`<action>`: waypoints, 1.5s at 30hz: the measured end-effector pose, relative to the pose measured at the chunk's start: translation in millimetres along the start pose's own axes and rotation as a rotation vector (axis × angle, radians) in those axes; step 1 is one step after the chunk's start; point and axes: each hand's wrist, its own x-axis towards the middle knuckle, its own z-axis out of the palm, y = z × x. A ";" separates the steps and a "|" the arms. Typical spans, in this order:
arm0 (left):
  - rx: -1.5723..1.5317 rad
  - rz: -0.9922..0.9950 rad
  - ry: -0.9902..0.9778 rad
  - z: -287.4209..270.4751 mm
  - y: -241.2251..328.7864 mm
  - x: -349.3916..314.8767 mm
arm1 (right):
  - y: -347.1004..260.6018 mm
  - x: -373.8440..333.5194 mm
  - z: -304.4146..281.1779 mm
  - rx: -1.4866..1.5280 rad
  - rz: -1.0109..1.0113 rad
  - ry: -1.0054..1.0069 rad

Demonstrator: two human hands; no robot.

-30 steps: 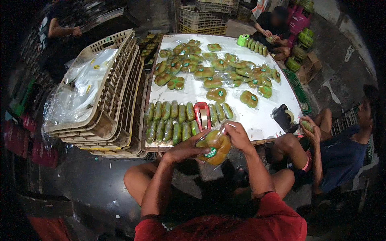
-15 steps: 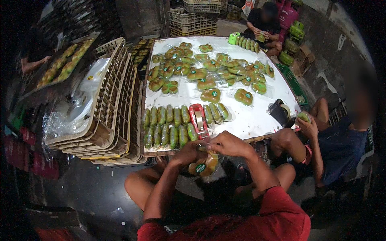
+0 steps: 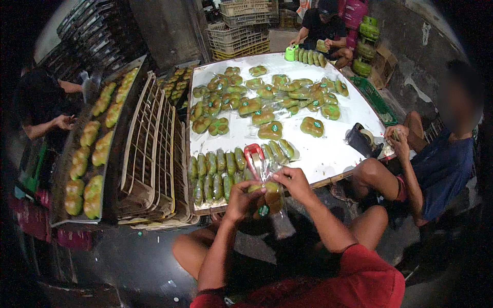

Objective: The person sits on the floor and wraps individual mangoes in plastic film using a handheld dispenser. They place each wrapped mango onto a white table where other wrapped mangoes are already arranged. Other workers are visible in the background performing similar tasks.

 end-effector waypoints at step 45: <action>0.270 0.407 0.221 14.9 -15.7 3.2 | -11.8 -13.6 35.9 0.114 -0.259 0.205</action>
